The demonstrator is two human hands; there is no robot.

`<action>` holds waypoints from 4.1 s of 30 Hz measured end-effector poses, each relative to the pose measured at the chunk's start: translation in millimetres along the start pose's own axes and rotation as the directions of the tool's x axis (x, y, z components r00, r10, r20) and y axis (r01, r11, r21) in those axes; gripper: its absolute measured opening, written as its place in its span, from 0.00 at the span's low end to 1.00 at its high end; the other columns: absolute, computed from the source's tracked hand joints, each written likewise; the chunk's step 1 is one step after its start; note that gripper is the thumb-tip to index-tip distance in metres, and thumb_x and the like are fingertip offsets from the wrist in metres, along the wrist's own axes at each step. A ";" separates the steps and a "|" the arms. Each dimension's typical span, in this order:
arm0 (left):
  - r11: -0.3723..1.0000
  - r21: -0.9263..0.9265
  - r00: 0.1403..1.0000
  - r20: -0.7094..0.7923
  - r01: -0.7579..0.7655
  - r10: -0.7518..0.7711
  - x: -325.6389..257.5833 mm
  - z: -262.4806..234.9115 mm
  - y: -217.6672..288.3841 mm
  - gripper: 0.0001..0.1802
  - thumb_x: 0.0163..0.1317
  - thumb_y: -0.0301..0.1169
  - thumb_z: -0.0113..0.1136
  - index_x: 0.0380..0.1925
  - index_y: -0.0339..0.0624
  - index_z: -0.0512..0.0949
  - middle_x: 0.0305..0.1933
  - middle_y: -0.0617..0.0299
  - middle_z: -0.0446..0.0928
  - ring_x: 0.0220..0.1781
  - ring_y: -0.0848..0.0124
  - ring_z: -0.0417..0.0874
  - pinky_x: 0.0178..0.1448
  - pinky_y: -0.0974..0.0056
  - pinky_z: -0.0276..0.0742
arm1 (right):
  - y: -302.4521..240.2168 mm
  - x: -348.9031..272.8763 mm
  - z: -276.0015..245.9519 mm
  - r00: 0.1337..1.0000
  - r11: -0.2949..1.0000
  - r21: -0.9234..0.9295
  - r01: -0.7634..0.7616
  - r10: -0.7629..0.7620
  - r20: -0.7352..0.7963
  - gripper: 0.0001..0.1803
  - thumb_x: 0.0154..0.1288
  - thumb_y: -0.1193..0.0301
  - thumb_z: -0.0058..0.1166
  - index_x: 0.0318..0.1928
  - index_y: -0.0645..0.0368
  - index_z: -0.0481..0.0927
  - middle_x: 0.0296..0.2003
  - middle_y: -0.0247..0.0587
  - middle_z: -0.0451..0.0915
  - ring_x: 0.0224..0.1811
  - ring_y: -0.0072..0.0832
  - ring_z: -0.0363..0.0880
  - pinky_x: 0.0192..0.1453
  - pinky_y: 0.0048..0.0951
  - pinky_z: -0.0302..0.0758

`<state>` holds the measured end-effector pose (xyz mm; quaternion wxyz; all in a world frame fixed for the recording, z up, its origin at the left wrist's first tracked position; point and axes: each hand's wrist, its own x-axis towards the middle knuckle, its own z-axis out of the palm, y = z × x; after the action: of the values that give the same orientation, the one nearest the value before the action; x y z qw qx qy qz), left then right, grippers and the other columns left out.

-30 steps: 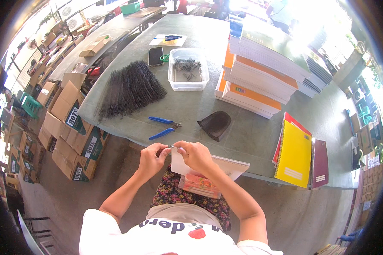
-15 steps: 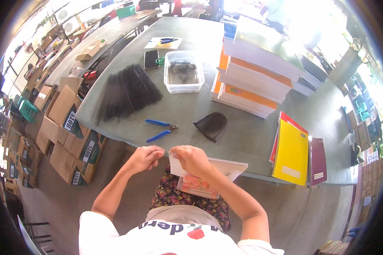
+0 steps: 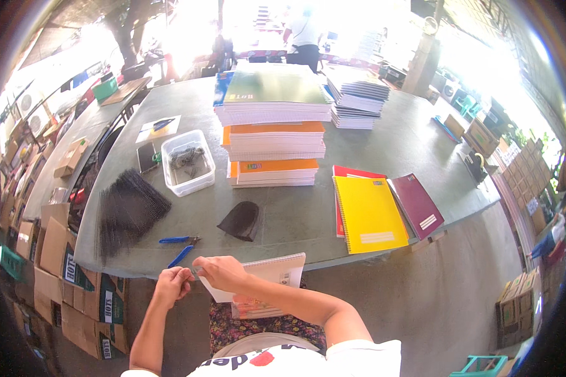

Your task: The person uses a pair of nippers to cut and tuck the wire ends of spiral-bound notebooks, handling multiple notebooks from various stacks on a manufacturing table.

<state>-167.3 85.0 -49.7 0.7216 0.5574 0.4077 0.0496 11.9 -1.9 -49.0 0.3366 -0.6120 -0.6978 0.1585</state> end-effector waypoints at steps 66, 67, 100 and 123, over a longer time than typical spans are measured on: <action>0.251 0.868 0.385 -0.076 -0.428 0.920 -4.9 47.4 -5.4 0.13 0.46 0.20 0.63 0.35 0.42 0.80 0.26 0.58 0.73 0.31 0.62 0.73 0.37 0.63 0.69 | 40.7 -53.4 -44.8 0.951 0.937 -0.177 -0.301 0.310 0.020 0.11 0.57 0.58 0.54 0.36 0.48 0.82 0.30 0.42 0.82 0.33 0.40 0.80 0.37 0.37 0.76; 0.324 0.795 0.513 -0.018 -0.513 0.858 -2.5 54.1 -16.4 0.13 0.47 0.19 0.62 0.36 0.41 0.80 0.27 0.57 0.73 0.31 0.62 0.73 0.37 0.62 0.69 | 40.5 -57.1 -47.7 0.949 0.931 -0.197 -0.307 0.314 0.006 0.11 0.57 0.58 0.54 0.36 0.48 0.82 0.30 0.42 0.82 0.33 0.40 0.80 0.37 0.37 0.76; 0.299 0.726 0.562 0.143 -0.619 0.814 6.7 83.8 18.4 0.15 0.48 0.19 0.61 0.39 0.38 0.78 0.31 0.56 0.70 0.36 0.59 0.72 0.41 0.59 0.69 | 39.3 -84.9 -115.4 0.902 0.882 -0.236 -0.407 0.429 0.050 0.11 0.54 0.64 0.56 0.34 0.57 0.78 0.29 0.45 0.81 0.35 0.44 0.80 0.39 0.41 0.74; 0.236 0.798 0.589 0.176 -0.554 0.789 5.4 111.3 15.5 0.14 0.45 0.22 0.63 0.36 0.43 0.80 0.29 0.57 0.71 0.32 0.60 0.73 0.38 0.60 0.71 | 80.7 -137.5 -76.9 0.795 0.436 0.874 -0.214 0.598 -0.103 0.11 0.58 0.68 0.62 0.38 0.62 0.81 0.31 0.30 0.81 0.31 0.12 0.73 0.37 0.16 0.70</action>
<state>-86.1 8.5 -34.4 0.2378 0.9199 0.1921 0.2457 126.6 -132.6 -82.5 0.6677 -0.5497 -0.2797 0.4168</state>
